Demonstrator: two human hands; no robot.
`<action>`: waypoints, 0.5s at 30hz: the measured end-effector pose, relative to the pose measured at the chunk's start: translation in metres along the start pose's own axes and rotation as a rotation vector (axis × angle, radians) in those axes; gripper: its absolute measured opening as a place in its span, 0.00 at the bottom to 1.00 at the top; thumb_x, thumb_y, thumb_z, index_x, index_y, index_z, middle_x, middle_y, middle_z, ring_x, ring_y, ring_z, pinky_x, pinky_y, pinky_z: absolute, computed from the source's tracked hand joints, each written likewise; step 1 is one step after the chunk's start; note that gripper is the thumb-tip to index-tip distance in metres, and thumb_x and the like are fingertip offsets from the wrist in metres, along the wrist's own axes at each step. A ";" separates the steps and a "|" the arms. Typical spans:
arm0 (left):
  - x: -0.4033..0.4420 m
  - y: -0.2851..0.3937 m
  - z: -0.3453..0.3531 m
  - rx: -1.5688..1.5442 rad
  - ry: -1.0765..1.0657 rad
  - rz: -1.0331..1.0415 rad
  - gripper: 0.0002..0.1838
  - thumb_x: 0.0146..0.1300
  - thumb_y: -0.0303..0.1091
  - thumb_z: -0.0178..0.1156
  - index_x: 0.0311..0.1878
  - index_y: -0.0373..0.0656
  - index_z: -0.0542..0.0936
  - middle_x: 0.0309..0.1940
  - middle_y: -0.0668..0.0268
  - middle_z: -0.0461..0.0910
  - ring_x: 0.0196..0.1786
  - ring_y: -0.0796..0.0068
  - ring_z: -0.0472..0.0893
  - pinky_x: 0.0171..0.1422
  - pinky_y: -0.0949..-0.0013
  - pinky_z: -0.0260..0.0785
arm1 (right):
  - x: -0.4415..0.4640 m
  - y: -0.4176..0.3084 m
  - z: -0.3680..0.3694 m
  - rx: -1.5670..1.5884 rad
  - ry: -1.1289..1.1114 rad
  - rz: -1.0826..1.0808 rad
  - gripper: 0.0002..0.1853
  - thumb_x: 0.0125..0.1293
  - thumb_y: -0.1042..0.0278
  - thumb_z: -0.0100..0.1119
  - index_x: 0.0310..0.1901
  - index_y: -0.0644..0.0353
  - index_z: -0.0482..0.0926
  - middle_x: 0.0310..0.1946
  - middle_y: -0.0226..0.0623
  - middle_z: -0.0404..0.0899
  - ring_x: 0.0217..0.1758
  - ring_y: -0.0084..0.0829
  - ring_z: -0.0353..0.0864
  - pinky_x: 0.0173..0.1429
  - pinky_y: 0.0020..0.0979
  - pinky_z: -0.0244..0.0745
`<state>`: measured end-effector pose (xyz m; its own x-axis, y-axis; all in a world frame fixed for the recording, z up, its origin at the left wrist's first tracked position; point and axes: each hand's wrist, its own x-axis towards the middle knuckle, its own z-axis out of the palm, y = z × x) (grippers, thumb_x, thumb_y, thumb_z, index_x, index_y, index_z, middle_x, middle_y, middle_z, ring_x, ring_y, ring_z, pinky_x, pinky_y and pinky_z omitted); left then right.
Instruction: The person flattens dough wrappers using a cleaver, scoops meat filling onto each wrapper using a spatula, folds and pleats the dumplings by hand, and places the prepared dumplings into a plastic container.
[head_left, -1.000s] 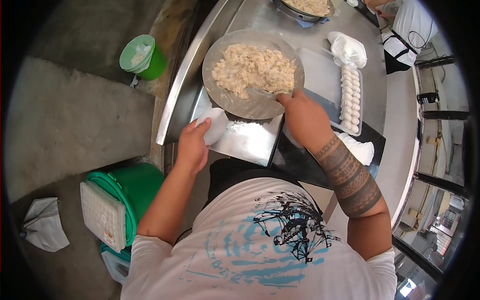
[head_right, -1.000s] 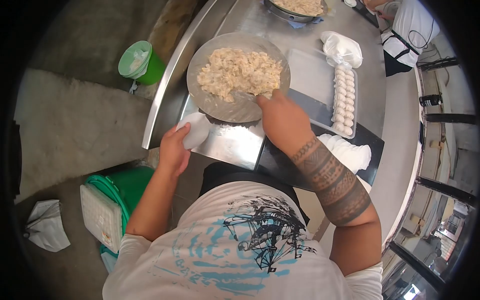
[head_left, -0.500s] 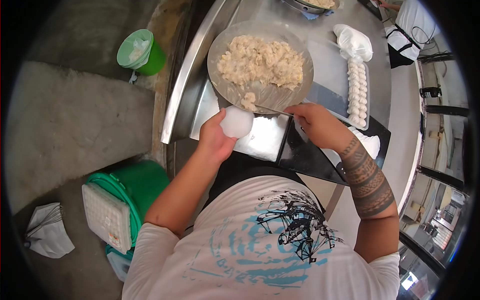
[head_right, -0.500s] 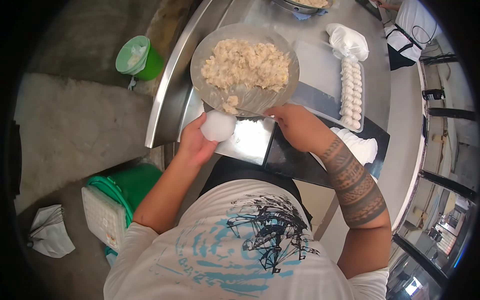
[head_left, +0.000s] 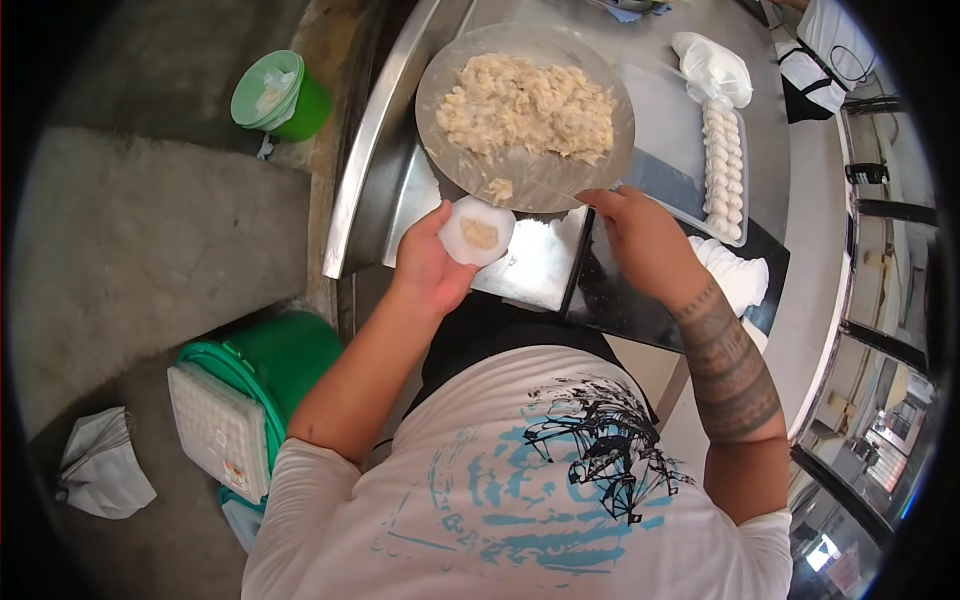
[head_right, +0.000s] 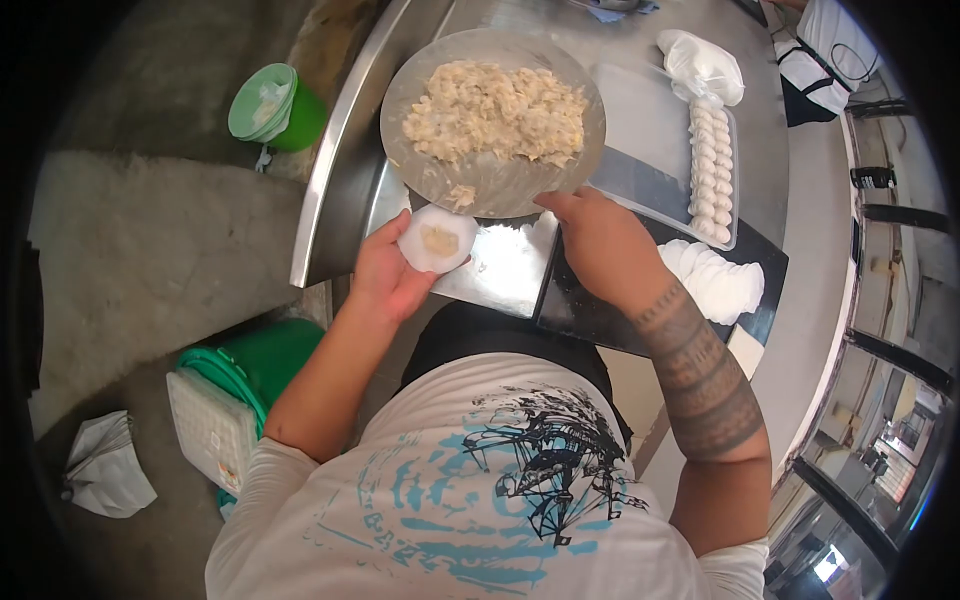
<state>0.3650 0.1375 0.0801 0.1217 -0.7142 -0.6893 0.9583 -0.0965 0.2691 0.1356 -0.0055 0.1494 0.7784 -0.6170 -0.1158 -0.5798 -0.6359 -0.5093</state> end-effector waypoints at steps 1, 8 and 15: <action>0.004 -0.002 -0.001 -0.015 -0.009 0.002 0.26 0.86 0.43 0.43 0.72 0.30 0.69 0.70 0.47 0.75 0.74 0.48 0.76 0.82 0.43 0.65 | 0.004 0.007 0.009 0.001 -0.030 -0.019 0.19 0.70 0.79 0.57 0.59 0.54 0.85 0.46 0.49 0.84 0.50 0.52 0.85 0.51 0.45 0.81; -0.012 0.001 0.003 -0.026 -0.063 -0.031 0.27 0.86 0.44 0.41 0.72 0.29 0.69 0.71 0.46 0.75 0.74 0.49 0.75 0.82 0.45 0.65 | -0.023 -0.021 -0.002 0.083 -0.134 -0.062 0.22 0.68 0.80 0.57 0.61 0.51 0.86 0.44 0.44 0.82 0.47 0.48 0.85 0.51 0.43 0.80; -0.039 0.008 0.014 -0.034 -0.104 -0.007 0.28 0.86 0.45 0.39 0.72 0.28 0.69 0.70 0.45 0.75 0.74 0.48 0.75 0.82 0.45 0.65 | -0.040 -0.028 -0.033 -0.065 0.103 -0.212 0.29 0.58 0.82 0.66 0.61 0.44 0.87 0.42 0.36 0.79 0.42 0.38 0.83 0.43 0.38 0.81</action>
<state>0.3643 0.1549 0.1179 0.0888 -0.7815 -0.6176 0.9676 -0.0795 0.2397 0.1128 0.0225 0.1964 0.8576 -0.5084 0.0774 -0.4229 -0.7828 -0.4565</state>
